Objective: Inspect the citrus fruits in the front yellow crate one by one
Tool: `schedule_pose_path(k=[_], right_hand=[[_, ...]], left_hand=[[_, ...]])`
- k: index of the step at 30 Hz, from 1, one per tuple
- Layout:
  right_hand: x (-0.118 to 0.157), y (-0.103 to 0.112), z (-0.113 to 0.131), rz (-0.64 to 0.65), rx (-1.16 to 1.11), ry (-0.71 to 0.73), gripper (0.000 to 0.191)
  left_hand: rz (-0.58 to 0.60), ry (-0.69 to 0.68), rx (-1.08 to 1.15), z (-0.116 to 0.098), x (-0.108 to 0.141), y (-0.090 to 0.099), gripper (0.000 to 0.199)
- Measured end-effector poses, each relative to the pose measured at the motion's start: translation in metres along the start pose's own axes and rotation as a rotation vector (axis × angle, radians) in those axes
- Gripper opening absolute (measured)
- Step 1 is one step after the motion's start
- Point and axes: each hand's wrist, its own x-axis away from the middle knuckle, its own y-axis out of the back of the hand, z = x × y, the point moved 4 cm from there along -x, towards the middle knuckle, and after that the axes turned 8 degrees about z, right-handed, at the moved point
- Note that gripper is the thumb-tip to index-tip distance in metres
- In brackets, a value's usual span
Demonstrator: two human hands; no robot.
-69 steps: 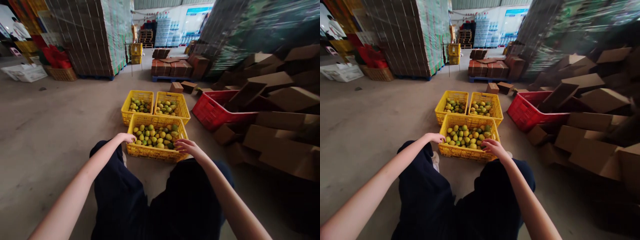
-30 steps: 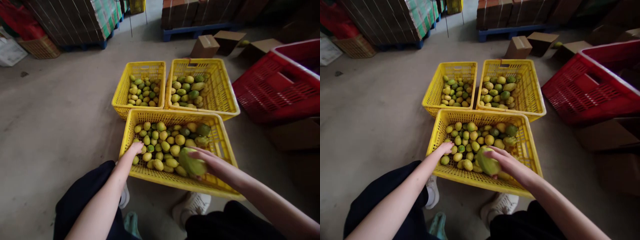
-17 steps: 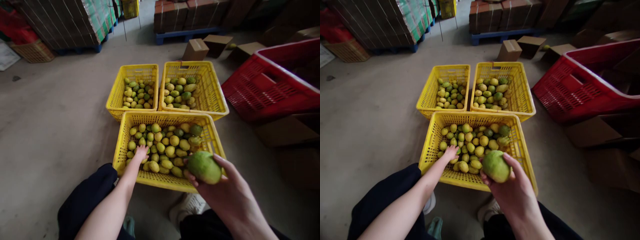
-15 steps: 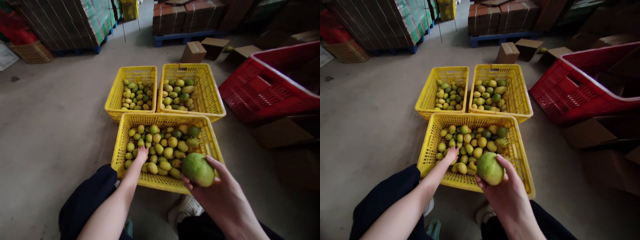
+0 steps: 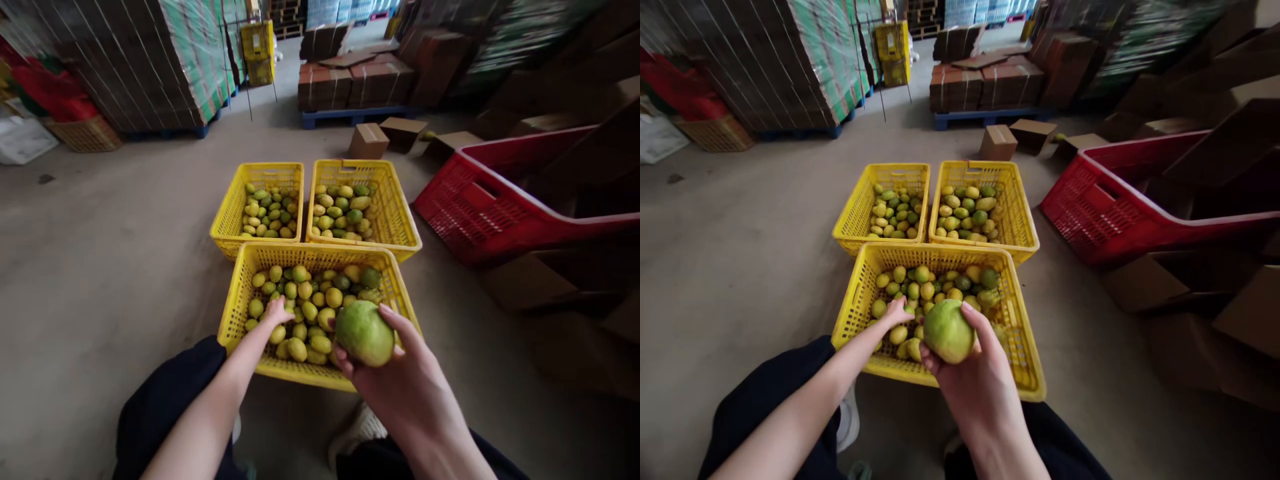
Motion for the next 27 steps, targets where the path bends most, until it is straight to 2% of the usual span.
schedule_pose_path(k=[4, 6, 9, 11, 13, 15, 18, 23, 27], right_hand=[[0.004, -0.017, 0.002, 0.057, 0.008, -0.009, 0.023], [0.004, -0.027, 0.001, 0.108, 0.032, -0.008, 0.024], [0.002, -0.04, -0.002, 0.153, 0.097, 0.046, 0.023], [0.0, -0.047, -0.005, 0.172, 0.149, 0.128, 0.022], [-0.001, -0.051, -0.008, 0.2, 0.23, 0.223, 0.022], [-0.002, -0.051, -0.01, 0.219, 0.342, 0.305, 0.024], [-0.002, -0.047, -0.009, 0.196, 0.481, 0.394, 0.026], [0.003, -0.045, -0.002, 0.176, 0.582, 0.524, 0.025], [-0.001, -0.047, 0.005, 0.176, 0.516, 0.627, 0.027]], left_hand=[[0.064, -0.092, 0.322, -0.045, 0.024, 0.053, 0.03], [0.134, -0.155, 0.469, -0.075, 0.045, 0.083, 0.031], [0.199, -0.253, 0.64, -0.115, 0.095, 0.124, 0.047], [0.272, -0.349, 0.898, -0.131, 0.135, 0.141, 0.051], [0.355, -0.41, 1.163, -0.137, 0.173, 0.146, 0.049], [0.398, -0.478, 1.328, -0.136, 0.202, 0.141, 0.045], [0.343, -0.563, 1.427, -0.131, 0.221, 0.126, 0.036], [0.22, -0.771, 1.403, -0.142, 0.23, 0.112, 0.042], [0.001, -0.818, 1.167, -0.148, 0.237, 0.112, 0.046]])
